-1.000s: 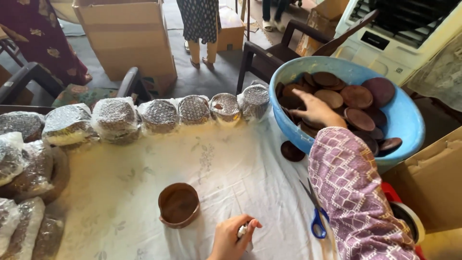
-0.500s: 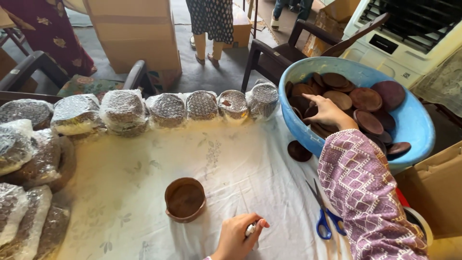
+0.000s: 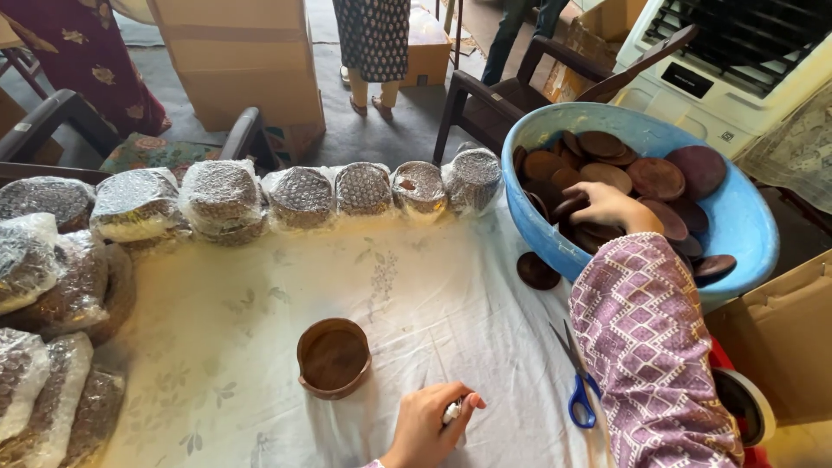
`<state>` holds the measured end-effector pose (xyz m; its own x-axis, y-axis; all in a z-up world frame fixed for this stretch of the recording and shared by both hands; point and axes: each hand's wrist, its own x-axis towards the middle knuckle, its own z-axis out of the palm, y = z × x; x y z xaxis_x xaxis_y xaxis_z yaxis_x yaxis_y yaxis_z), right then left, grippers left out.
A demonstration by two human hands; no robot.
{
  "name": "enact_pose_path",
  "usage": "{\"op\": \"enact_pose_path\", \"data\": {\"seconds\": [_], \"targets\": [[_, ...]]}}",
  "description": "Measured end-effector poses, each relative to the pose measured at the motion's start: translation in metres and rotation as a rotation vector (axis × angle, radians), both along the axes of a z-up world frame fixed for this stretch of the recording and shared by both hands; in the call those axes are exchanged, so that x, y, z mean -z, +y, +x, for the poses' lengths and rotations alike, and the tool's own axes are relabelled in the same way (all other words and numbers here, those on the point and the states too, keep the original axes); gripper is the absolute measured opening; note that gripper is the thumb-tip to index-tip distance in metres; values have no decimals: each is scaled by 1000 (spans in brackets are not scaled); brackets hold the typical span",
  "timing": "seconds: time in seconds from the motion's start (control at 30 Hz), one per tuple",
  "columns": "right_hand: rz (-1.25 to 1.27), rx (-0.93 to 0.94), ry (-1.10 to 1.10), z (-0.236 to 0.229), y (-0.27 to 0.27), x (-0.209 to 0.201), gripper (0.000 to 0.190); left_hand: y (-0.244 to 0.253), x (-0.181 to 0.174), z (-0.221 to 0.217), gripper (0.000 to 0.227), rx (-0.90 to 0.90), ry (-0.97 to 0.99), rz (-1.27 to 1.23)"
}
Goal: The person wipes the inside and outside of a small brown clay pot with a white cloth. They then pick up several round clay lids from a blue basin, wipe each one with the cloth, and place them on the table before stacking them on top of the pot.
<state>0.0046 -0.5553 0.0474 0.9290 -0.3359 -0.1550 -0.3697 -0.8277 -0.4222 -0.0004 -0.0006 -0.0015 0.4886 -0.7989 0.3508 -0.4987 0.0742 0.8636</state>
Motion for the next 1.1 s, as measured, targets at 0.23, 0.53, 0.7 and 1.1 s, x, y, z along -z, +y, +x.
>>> {"op": "enact_pose_path", "data": {"seconds": [0.23, 0.53, 0.7, 1.1], "targets": [[-135, 293, -256, -3, 50, -44, 66, 2, -4, 0, 17, 16, 15, 27], [-38, 226, -242, 35, 19, 12, 73, 1, -4, -1, 15, 6, 48, 33], [-46, 198, -264, 42, 13, 26, 80, 1, -1, 0, 16, 9, 55, 53], [583, 562, -555, 71, -4, -38, 74, -7, 20, 2, 20, -15, 3, 8]]}}
